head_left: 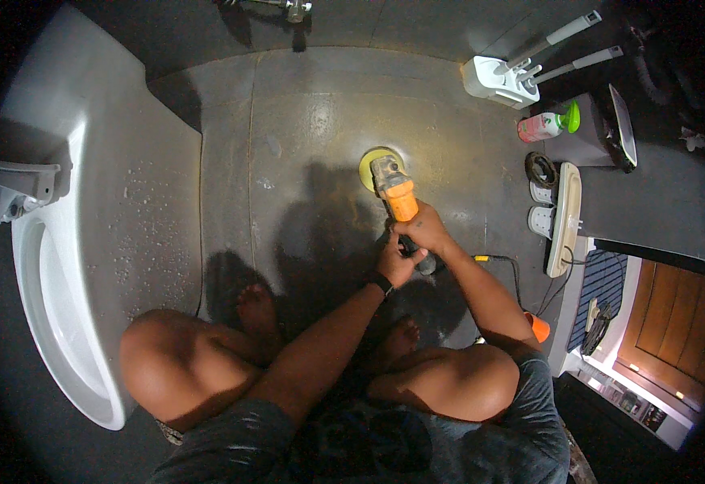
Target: The person uses an angle grinder to grind a circular area on the floor around a small orange cup. They move the tool in circular motions, occasionally repositioning the cup and adjusting their stance while seated on the floor.
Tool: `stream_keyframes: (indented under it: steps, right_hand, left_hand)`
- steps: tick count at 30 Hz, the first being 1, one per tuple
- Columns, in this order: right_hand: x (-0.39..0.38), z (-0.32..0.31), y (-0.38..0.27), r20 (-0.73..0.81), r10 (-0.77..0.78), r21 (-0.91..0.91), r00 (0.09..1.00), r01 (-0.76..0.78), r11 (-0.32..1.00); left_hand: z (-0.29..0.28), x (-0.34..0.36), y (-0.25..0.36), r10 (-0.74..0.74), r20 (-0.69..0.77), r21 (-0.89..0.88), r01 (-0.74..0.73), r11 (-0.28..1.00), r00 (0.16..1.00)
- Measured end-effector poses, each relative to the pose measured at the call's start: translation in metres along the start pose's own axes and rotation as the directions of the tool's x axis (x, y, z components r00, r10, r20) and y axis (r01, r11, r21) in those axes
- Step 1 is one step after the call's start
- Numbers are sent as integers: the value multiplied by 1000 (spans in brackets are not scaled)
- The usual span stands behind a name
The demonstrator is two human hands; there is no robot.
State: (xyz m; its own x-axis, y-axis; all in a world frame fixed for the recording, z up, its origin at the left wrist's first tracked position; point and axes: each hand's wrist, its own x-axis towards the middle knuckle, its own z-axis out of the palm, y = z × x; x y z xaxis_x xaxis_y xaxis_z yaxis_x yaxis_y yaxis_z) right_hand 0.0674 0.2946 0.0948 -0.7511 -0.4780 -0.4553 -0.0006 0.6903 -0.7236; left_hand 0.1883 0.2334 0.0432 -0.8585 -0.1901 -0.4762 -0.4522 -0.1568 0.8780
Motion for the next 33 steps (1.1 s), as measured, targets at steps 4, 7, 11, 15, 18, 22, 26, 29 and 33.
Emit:
stream_keyframes:
  steps: [4,7,11,15,18,22,26,29,33]
  right_hand:
    - [-2,1,-8,-4,-2,-13,1000,2,1000]
    - [2,0,-9,1,14,-1,1000,-14,1000]
    - [1,-10,-13,-38,-18,54,999,20,998]
    - [7,-20,-6,-126,-44,59,991,52,997]
    - [9,-28,-4,-136,-3,122,991,20,992]
    - [3,-33,-4,-163,25,128,986,-4,992]
    - [1,-37,-5,-156,77,178,985,-49,983]
    - [-4,-46,10,-202,117,156,972,-86,984]
    - [-5,-37,4,-152,86,149,985,-63,987]
  left_hand:
    - [-3,-1,-1,0,20,-84,2,996,1000]
    - [-6,3,5,19,32,-81,-16,997,999]
    - [-9,2,29,-16,60,-72,20,997,998]
    - [-4,8,40,157,57,-170,-145,975,986]
    - [-1,15,45,51,154,-259,-9,966,987]
    - [4,17,46,78,162,-149,-54,987,984]
    - [5,23,41,79,164,-29,-75,997,983]
    - [12,19,56,37,177,105,-56,993,984]
    - [9,25,29,110,175,-42,-104,994,978]
